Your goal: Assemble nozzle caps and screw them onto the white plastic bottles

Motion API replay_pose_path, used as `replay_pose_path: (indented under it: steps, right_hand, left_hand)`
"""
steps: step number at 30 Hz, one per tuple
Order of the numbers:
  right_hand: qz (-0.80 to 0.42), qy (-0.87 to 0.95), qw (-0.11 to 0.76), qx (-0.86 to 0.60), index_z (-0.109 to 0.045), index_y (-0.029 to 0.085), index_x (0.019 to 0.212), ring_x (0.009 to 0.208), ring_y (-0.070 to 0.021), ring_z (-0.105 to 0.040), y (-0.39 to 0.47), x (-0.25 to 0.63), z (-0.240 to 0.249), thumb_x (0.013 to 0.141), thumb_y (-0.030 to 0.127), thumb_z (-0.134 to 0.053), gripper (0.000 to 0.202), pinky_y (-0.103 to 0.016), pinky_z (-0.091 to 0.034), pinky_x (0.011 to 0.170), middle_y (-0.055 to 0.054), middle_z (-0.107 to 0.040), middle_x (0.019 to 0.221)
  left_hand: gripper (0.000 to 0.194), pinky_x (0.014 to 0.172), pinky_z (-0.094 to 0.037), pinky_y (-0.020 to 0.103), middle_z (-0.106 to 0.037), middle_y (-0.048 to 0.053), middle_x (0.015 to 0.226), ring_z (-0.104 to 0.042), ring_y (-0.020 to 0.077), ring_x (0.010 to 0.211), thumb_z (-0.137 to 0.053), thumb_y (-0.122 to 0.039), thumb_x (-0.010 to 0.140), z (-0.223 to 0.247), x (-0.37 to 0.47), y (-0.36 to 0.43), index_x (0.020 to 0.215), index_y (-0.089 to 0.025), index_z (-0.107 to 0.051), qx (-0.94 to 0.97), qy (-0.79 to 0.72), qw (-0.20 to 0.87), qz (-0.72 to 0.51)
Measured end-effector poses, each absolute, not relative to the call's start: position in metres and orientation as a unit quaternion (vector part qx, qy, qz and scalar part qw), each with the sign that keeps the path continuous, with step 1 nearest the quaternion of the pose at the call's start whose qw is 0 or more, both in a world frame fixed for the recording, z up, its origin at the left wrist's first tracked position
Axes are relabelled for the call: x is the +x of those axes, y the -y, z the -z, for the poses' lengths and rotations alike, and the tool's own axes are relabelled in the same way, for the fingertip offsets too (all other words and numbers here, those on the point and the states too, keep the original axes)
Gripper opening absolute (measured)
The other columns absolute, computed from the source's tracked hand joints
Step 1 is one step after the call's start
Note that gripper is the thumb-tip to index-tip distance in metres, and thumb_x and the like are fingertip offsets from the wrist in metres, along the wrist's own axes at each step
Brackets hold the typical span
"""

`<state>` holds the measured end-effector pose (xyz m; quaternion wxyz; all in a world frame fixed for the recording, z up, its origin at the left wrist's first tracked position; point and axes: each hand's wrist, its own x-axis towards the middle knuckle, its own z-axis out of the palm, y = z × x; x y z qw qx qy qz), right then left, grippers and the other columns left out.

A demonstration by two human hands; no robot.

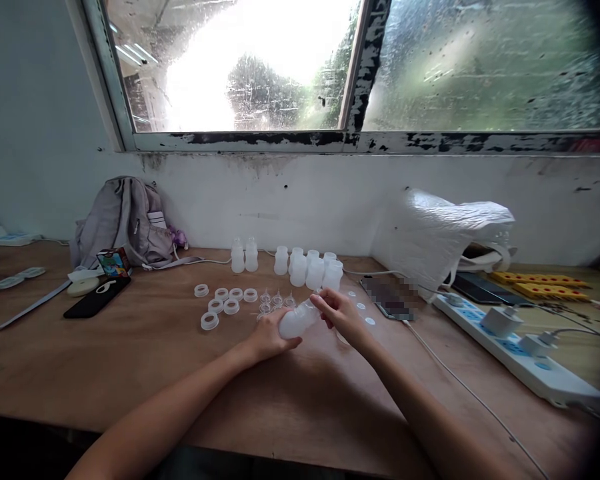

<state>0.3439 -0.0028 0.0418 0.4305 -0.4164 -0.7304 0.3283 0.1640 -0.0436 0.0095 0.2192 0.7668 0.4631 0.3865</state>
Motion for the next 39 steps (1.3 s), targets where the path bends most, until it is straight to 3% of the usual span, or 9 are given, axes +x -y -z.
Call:
replay_pose_path:
  steps: [11,17,24,31,39]
  right_hand:
    - [-0.181,0.79,0.425,-0.403,-0.047,0.019,0.072,0.043,-0.011,-0.044,0.009,0.337,-0.031,0.082,0.035,-0.03,0.025,-0.021,-0.032,0.045,0.004,-0.043,0.046]
    - [-0.107,0.779,0.461,-0.411,-0.042,0.02,0.066,0.044,-0.0104,-0.038,0.012,0.329,-0.023,0.08,0.029,-0.03,0.021,-0.022,-0.028,0.046,0.004,-0.039,0.048]
    - [-0.051,0.79,0.463,-0.398,-0.043,0.019,0.063,0.041,-0.0092,-0.034,0.013,0.325,-0.02,0.076,0.026,-0.035,0.016,-0.022,-0.026,0.045,0.005,-0.033,0.046]
    - [-0.061,0.781,0.471,-0.405,-0.042,0.019,0.063,0.042,-0.009,-0.034,0.015,0.305,-0.025,0.077,0.026,-0.034,0.017,-0.021,-0.027,0.046,0.004,-0.034,0.047]
    - [-0.129,0.795,0.45,-0.386,-0.043,0.019,0.083,0.045,-0.0097,-0.036,0.018,0.309,-0.03,0.081,0.032,-0.034,0.016,-0.022,-0.03,0.047,0.005,-0.037,0.052]
  left_hand:
    - [0.048,0.071,-0.042,0.026,-0.059,0.001,0.09,-0.055,0.0168,0.079,-0.065,-0.027,0.055,-0.003,0.167,0.041,0.101,-0.021,-0.051,0.766,-0.47,0.2,-0.389]
    - [0.043,0.063,-0.041,0.022,-0.058,-0.001,0.081,-0.054,0.0144,0.073,-0.065,-0.024,0.053,-0.005,0.165,0.038,0.094,-0.019,-0.053,0.753,-0.453,0.28,-0.387]
    - [0.036,0.059,-0.04,0.021,-0.056,-0.003,0.075,-0.052,0.0131,0.068,-0.064,-0.02,0.053,-0.005,0.166,0.037,0.088,-0.019,-0.055,0.766,-0.449,0.264,-0.377]
    - [0.042,0.064,-0.042,0.024,-0.057,-0.001,0.083,-0.053,0.0149,0.073,-0.064,-0.021,0.053,0.002,0.164,0.039,0.093,-0.019,-0.051,0.746,-0.466,0.226,-0.418]
    - [0.043,0.072,-0.043,0.029,-0.056,0.004,0.092,-0.053,0.0177,0.082,-0.058,-0.035,0.065,-0.004,0.158,0.05,0.103,-0.019,-0.045,0.769,-0.448,0.195,-0.412]
